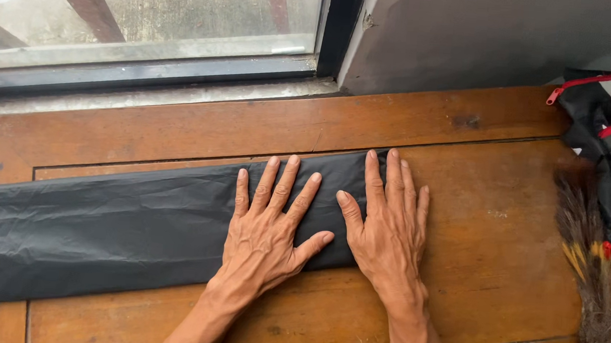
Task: The person uses a feather duster to clean a folded black fabric item on a wooden table. They repeatedly brush the surface of the fabric, unfold it to clean the inside, and then refold it while continuing to dust.
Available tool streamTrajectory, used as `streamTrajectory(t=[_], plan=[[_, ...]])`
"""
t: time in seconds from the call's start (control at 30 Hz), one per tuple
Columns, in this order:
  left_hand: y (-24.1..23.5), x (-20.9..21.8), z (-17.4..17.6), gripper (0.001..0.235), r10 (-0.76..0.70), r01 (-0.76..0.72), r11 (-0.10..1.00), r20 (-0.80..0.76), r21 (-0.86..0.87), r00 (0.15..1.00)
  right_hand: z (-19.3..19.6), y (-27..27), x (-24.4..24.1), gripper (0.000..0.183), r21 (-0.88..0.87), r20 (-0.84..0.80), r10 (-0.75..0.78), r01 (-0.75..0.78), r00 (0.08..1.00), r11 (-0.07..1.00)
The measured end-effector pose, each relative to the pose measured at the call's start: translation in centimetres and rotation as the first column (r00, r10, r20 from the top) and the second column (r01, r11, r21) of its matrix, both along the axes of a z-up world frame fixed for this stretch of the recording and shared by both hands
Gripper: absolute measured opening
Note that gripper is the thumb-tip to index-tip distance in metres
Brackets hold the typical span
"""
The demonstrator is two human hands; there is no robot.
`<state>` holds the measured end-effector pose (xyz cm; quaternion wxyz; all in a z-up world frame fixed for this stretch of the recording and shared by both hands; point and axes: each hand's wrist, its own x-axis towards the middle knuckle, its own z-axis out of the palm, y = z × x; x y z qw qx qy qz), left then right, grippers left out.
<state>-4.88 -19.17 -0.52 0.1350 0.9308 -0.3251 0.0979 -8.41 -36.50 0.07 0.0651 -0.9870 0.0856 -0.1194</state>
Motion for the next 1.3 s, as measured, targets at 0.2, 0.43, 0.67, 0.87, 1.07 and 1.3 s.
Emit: streamTrajectory(t=[0.2,0.43,0.67,0.87,1.07,1.3], plan=[[0.0,0.0,-0.2,0.074,-0.001,0.001,1.0,-0.009,0.016,1.0,-0.2,-0.1,-0.2,0.064,0.005,0.005,0.01,-0.01,1.0,1.0],[0.0,0.0,0.0,0.073,0.001,-0.001,1.0,-0.007,0.014,1.0,-0.1,0.0,-0.2,0.064,0.016,0.01,0.015,-0.015,1.0,1.0],[0.0,0.0,-0.1,0.074,-0.002,0.002,1.0,-0.02,0.002,1.0,-0.1,0.1,-0.3,0.064,-0.002,0.03,0.019,-0.019,0.999,1.0],[0.0,0.0,-0.1,0.074,0.0,0.0,1.0,-0.022,0.002,1.0,-0.1,0.1,-0.3,0.064,-0.004,0.03,0.02,-0.02,0.999,1.0],[0.0,-0.1,0.0,0.073,0.0,0.0,1.0,-0.022,0.002,1.0,0.0,0.2,-0.4,0.064,0.01,0.03,0.015,-0.015,0.999,1.0],[0.0,-0.1,0.1,0.073,-0.006,0.005,0.999,-0.03,-0.049,1.0,1.9,1.7,-0.9,0.053,-0.024,0.295,0.071,-0.067,0.953,0.997]])
